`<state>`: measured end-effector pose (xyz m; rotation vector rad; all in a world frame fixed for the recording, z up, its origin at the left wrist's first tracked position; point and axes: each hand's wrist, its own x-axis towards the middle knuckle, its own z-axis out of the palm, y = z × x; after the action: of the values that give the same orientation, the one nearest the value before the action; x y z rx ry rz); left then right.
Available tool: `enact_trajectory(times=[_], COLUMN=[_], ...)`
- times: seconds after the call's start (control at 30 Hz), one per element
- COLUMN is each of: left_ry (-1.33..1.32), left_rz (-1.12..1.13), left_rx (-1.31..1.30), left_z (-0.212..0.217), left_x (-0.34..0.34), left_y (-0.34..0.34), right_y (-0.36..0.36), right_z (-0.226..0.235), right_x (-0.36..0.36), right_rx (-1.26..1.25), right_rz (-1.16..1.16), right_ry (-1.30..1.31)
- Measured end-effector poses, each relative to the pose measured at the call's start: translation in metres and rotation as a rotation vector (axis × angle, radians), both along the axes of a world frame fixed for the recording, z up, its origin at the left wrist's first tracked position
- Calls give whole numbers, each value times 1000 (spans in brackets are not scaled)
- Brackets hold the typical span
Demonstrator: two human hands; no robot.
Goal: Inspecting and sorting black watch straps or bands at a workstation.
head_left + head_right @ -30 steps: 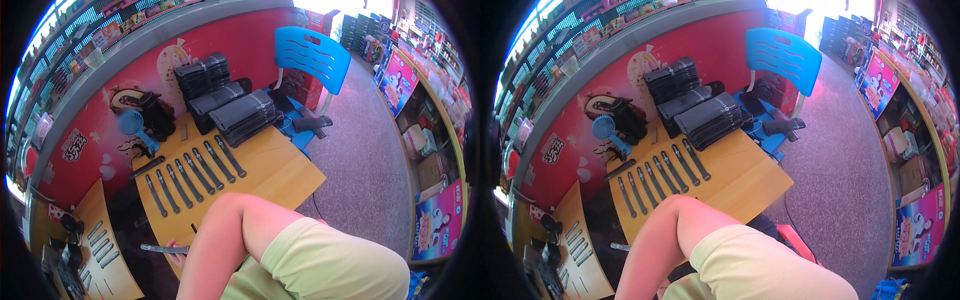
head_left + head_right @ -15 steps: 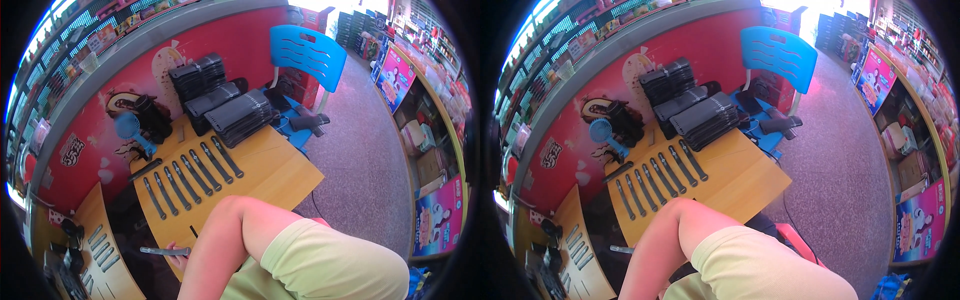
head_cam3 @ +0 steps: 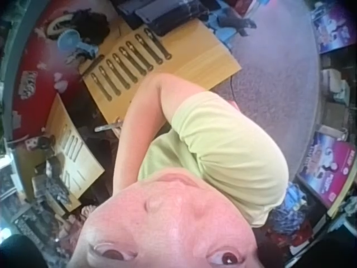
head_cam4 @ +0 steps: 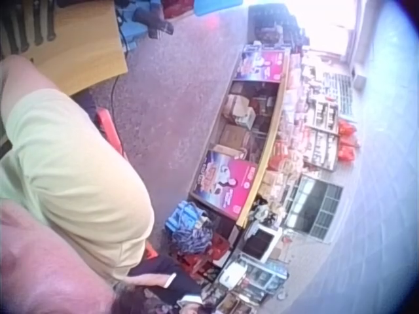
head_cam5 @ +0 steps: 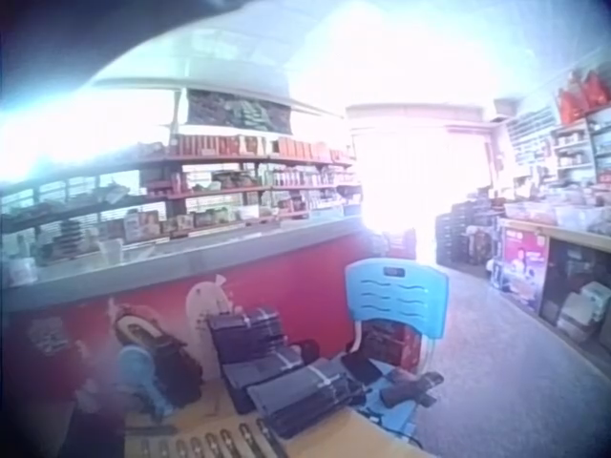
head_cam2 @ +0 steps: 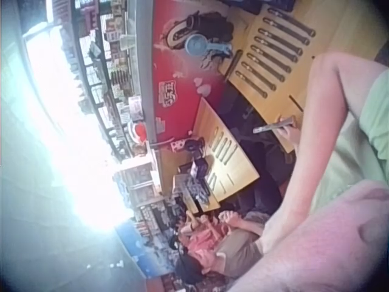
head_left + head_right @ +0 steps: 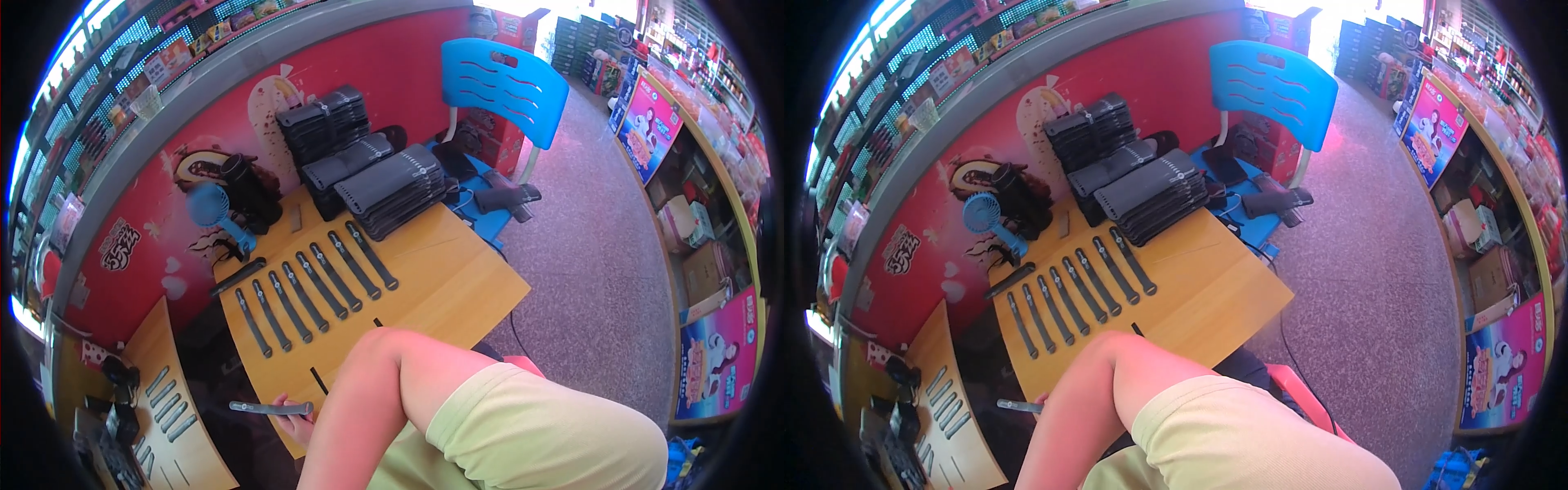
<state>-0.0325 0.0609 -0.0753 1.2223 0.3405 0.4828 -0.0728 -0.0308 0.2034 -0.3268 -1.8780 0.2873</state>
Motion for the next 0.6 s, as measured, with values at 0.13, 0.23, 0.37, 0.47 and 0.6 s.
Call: enact_trajectory(times=[0.13, 0.23, 0.37, 0.47, 0.6], left_ry=[-155, -128, -44, 112, 257], left_rz=[-100, -89, -48, 89, 138], left_rx=[303, 233, 64, -17, -30], left_z=[11, 11, 10, 10, 9], left_x=[2, 0, 0, 1, 2], left_y=[0, -1, -1, -2, -2], right_y=[0, -8, -80, -172, -201], right_z=[3, 8, 11, 37, 78], right_x=[-4, 12, 86, 121, 97], right_rx=[-36, -92, -359, -456, -360], right_rz=[-43, -234, -653, -679, -742], right_ry=[-41, -117, -196, -375, -623])
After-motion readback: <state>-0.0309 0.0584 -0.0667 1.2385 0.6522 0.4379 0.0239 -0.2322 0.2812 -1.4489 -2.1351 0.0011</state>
